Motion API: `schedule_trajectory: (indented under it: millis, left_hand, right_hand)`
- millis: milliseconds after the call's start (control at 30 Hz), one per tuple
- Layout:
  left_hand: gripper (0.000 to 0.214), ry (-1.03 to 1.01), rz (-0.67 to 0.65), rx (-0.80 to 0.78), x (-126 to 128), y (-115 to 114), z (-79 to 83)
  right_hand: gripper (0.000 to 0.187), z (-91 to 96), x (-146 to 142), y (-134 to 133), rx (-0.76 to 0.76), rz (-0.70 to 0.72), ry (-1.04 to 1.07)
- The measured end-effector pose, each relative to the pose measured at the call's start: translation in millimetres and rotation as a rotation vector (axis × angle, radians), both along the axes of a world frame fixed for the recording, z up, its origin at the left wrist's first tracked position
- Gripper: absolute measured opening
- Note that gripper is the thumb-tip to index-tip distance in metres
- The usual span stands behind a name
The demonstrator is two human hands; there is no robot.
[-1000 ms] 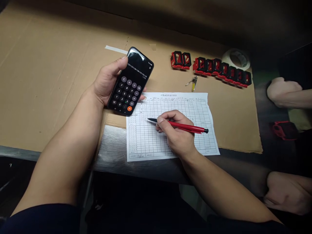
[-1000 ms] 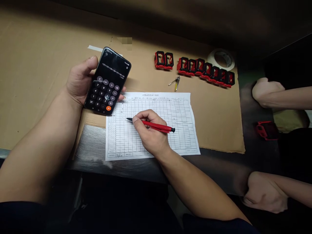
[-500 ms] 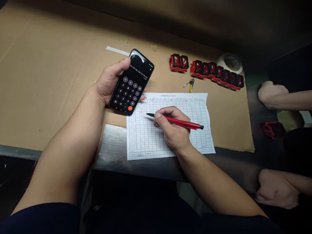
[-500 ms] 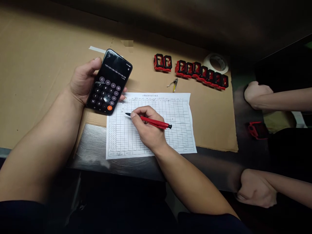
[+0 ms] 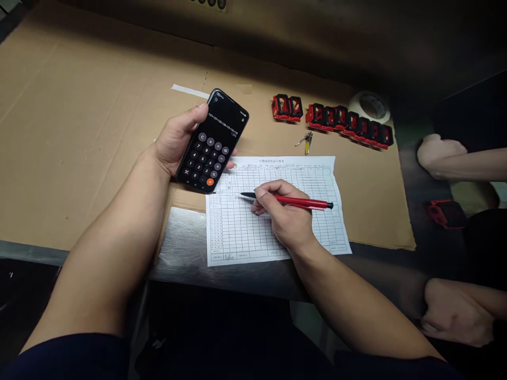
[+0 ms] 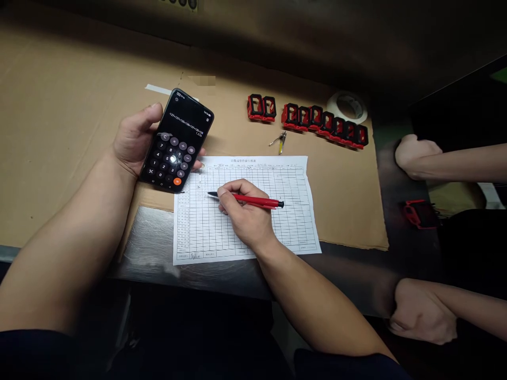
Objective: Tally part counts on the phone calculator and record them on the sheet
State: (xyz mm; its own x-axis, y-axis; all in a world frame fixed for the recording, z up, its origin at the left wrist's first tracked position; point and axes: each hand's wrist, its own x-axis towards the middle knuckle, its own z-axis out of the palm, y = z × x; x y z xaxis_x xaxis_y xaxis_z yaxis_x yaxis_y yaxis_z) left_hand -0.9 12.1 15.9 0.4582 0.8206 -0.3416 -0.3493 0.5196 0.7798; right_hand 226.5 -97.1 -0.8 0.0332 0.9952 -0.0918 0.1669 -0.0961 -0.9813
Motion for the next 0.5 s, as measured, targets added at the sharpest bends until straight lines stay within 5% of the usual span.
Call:
schedule_trajectory:
  millis: [233,367,500]
  left_hand:
    - [0.075,-0.034,-0.018,-0.008,-2.1,2.8,-2.6]
    - [0.075,-0.034,-0.034,0.048,-2.7,2.2,-3.7]
    - [0.074,-0.023,-0.053,0.079,-4.0,1.8,-4.2]
  right_hand:
    - [0.013,1.9,1.0,-5.4,0.117,0.037,-0.09]
    - [0.002,7.7,-1.9,-13.1,0.339,0.102,-0.179]
    - [0.009,10.9,-5.3,-19.6,0.548,0.184,-0.192]
